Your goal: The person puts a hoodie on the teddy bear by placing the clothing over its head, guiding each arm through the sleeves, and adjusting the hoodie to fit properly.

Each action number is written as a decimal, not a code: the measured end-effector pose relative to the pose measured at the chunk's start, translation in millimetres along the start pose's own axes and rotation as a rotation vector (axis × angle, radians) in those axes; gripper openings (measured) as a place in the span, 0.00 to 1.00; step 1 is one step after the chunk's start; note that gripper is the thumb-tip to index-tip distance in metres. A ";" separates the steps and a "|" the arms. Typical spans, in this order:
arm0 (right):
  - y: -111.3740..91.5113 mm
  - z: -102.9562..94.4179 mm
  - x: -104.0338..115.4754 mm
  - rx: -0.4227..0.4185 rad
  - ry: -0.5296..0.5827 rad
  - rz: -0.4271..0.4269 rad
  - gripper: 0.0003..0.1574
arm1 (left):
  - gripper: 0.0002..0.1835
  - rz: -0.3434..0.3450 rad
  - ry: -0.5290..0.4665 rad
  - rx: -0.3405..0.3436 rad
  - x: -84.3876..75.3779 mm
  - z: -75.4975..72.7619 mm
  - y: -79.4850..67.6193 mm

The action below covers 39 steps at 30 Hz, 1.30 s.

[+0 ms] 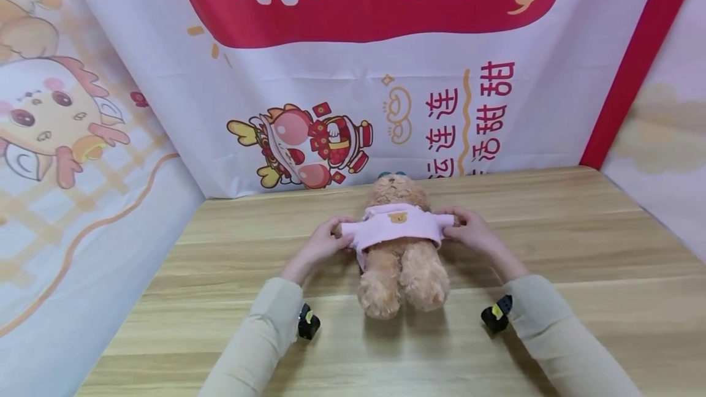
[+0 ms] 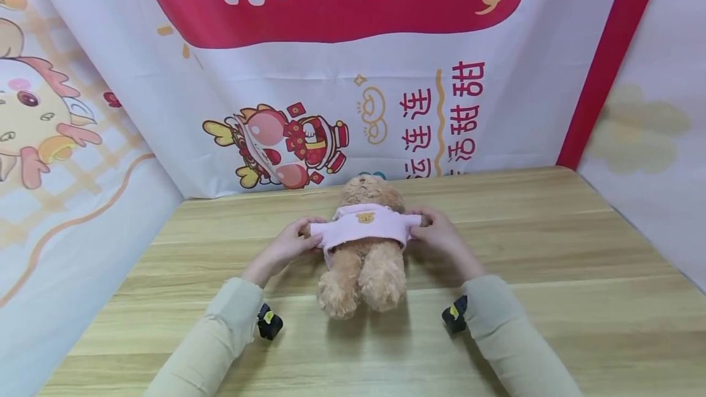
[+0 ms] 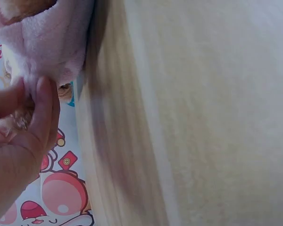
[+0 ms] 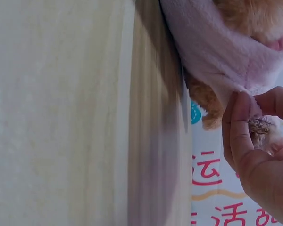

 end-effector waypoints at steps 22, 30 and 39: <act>0.5 -16.6 1.5 -0.239 -0.122 0.091 0.21 | 0.15 -0.052 0.181 -0.257 -13.4 -3.0 4.5; 0.4 -26.6 -5.4 -0.293 -0.102 0.061 0.15 | 0.15 -0.029 0.194 -0.244 -10.4 -4.5 6.3; 0.7 0.0 -10.1 0.044 0.145 0.061 0.32 | 0.18 -0.069 -0.040 -0.107 5.6 7.4 5.4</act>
Point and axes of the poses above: each hand's wrist, its own y-axis towards the middle knuckle, its own z-axis out of the palm, x = y × z, the point moved 9 cm from there along y, towards the middle knuckle, and after that the axes turned 1 degree about -x, right-handed, at the moved point
